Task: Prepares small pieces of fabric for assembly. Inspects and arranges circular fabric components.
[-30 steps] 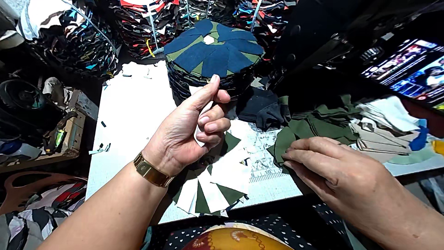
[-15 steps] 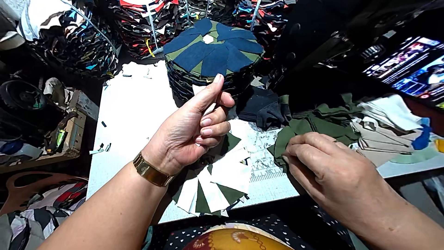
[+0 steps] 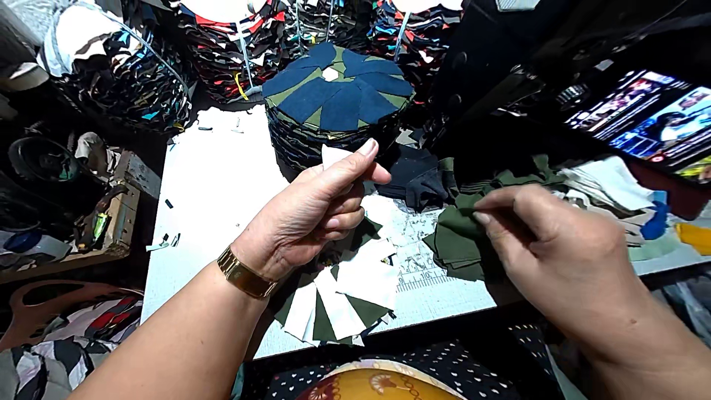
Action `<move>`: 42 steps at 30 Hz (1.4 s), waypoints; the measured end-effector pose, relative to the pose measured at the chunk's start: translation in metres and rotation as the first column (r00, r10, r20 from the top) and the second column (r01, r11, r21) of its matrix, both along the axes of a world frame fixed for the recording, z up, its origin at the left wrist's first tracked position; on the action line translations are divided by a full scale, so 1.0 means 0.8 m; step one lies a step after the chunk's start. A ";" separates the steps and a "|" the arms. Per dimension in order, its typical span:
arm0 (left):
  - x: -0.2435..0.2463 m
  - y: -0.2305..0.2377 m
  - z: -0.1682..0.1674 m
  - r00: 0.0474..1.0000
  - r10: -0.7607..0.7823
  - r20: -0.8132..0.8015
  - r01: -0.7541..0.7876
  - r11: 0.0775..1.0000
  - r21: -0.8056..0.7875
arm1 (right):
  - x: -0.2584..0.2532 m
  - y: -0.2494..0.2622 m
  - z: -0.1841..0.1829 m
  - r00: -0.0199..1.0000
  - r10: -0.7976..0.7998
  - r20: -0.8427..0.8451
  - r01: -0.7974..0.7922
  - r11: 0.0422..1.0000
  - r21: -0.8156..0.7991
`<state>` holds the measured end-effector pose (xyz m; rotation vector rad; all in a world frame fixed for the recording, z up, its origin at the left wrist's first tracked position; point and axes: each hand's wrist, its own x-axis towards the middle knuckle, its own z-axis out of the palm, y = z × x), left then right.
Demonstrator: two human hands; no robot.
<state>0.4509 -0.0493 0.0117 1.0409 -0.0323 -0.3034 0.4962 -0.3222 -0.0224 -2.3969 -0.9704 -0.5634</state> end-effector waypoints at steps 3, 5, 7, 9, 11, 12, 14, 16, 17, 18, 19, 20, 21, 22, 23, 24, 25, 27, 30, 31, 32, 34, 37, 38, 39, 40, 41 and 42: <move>-0.001 -0.002 0.000 0.999 0.037 0.024 -0.038 0.999 0.040 | 0.011 -0.006 0.020 0.998 -0.023 -0.052 0.027 0.997 0.073; 0.000 -0.002 -0.003 0.998 0.041 0.050 -0.043 0.998 0.036 | 0.016 -0.006 0.033 0.996 0.001 -0.085 0.011 0.989 0.146; 0.000 -0.002 -0.005 0.997 0.050 0.063 -0.054 0.997 0.058 | 0.015 0.000 0.044 0.989 0.076 -0.130 -0.042 0.969 0.244; 0.000 -0.003 -0.006 0.996 0.035 0.083 -0.044 0.993 0.107 | 0.005 0.016 0.052 0.968 0.195 -0.158 -0.132 0.930 0.343; -0.001 -0.001 -0.005 0.988 -0.052 0.143 0.030 0.988 0.152 | -0.013 0.035 0.060 0.938 0.300 -0.174 -0.208 0.887 0.412; -0.002 0.000 -0.004 0.976 -0.119 0.181 0.085 0.979 0.185 | -0.022 0.045 0.063 0.919 0.351 -0.180 -0.241 0.861 0.447; -0.006 0.004 0.000 0.944 -0.228 0.238 0.161 0.950 0.269 | -0.037 0.058 0.062 0.880 0.435 -0.192 -0.280 0.800 0.531; -0.007 0.013 0.006 0.893 -0.347 0.287 0.225 0.896 0.382 | -0.046 0.062 0.055 0.861 0.465 -0.206 -0.264 0.755 0.601; -0.007 0.018 0.008 0.868 -0.394 0.303 0.248 0.871 0.424 | -0.049 0.063 0.049 0.860 0.460 -0.222 -0.239 0.746 0.621; -0.006 0.024 0.011 0.848 -0.432 0.306 0.264 0.846 0.463 | -0.053 0.063 0.042 0.861 0.445 -0.247 -0.202 0.744 0.637; -0.005 0.028 0.013 0.835 -0.460 0.300 0.273 0.822 0.500 | -0.057 0.064 0.035 0.864 0.419 -0.279 -0.154 0.748 0.646; -0.005 0.032 0.015 0.827 -0.482 0.290 0.275 0.796 0.540 | -0.062 0.065 0.027 0.868 0.384 -0.314 -0.100 0.756 0.647; -0.004 0.034 0.016 0.821 -0.501 0.273 0.266 0.760 0.593 | -0.068 0.067 0.020 0.874 0.343 -0.344 -0.057 0.775 0.629; -0.003 0.034 0.016 0.819 -0.516 0.249 0.251 0.713 0.654 | -0.073 0.068 0.011 0.883 0.306 -0.357 -0.030 0.794 0.607; -0.001 0.033 0.016 0.820 -0.530 0.215 0.235 0.655 0.718 | -0.076 0.069 0.001 0.894 0.276 -0.354 -0.018 0.809 0.587; 0.000 0.031 0.015 0.825 -0.536 0.182 0.213 0.593 0.777 | -0.079 0.071 -0.009 0.907 0.246 -0.343 -0.011 0.826 0.563; 0.000 0.028 0.014 0.831 -0.534 0.157 0.187 0.534 0.825 | -0.080 0.072 -0.018 0.921 0.213 -0.326 -0.009 0.849 0.528; -0.001 0.022 0.013 0.846 -0.521 0.113 0.127 0.403 0.906 | -0.081 0.074 -0.030 0.944 0.149 -0.295 -0.001 0.894 0.448; -0.001 0.014 0.013 0.860 -0.509 0.039 0.065 0.185 0.981 | -0.082 0.076 -0.039 0.967 0.075 -0.242 0.009 0.944 0.328; -0.001 0.012 0.011 0.858 -0.512 0.037 0.039 0.137 0.990 | -0.081 0.076 -0.040 0.975 0.060 -0.214 0.006 0.955 0.296; -0.002 0.009 0.009 0.859 -0.511 0.036 0.013 0.092 0.996 | -0.080 0.077 -0.041 0.982 0.050 -0.181 -0.001 0.966 0.260; -0.004 0.006 0.009 0.867 -0.499 0.019 -0.020 0.002 1.000 | -0.078 0.078 -0.040 0.992 0.042 -0.118 -0.021 0.985 0.174; -0.004 0.005 0.010 0.875 -0.484 -0.003 -0.028 -0.058 0.998 | -0.072 0.073 -0.038 0.990 0.057 -0.126 -0.046 0.995 0.086; -0.004 0.006 0.012 0.877 -0.480 -0.007 -0.028 -0.066 0.997 | -0.070 0.070 -0.036 0.985 0.064 -0.162 -0.051 0.995 0.088; -0.004 0.008 0.014 0.878 -0.479 -0.012 -0.024 -0.070 0.997 | -0.067 0.066 -0.033 0.976 0.075 -0.206 -0.054 0.993 0.106; -0.004 0.011 0.015 0.878 -0.478 -0.013 -0.023 -0.071 0.997 | -0.064 0.062 -0.029 0.966 0.087 -0.243 -0.054 0.989 0.137; -0.003 0.013 0.017 0.878 -0.478 -0.017 -0.019 -0.070 0.997 | -0.062 0.058 -0.024 0.962 0.095 -0.258 -0.052 0.985 0.167; -0.002 0.014 0.019 0.879 -0.477 -0.021 -0.015 -0.072 0.997 | -0.061 0.056 -0.019 0.964 0.097 -0.247 -0.049 0.980 0.193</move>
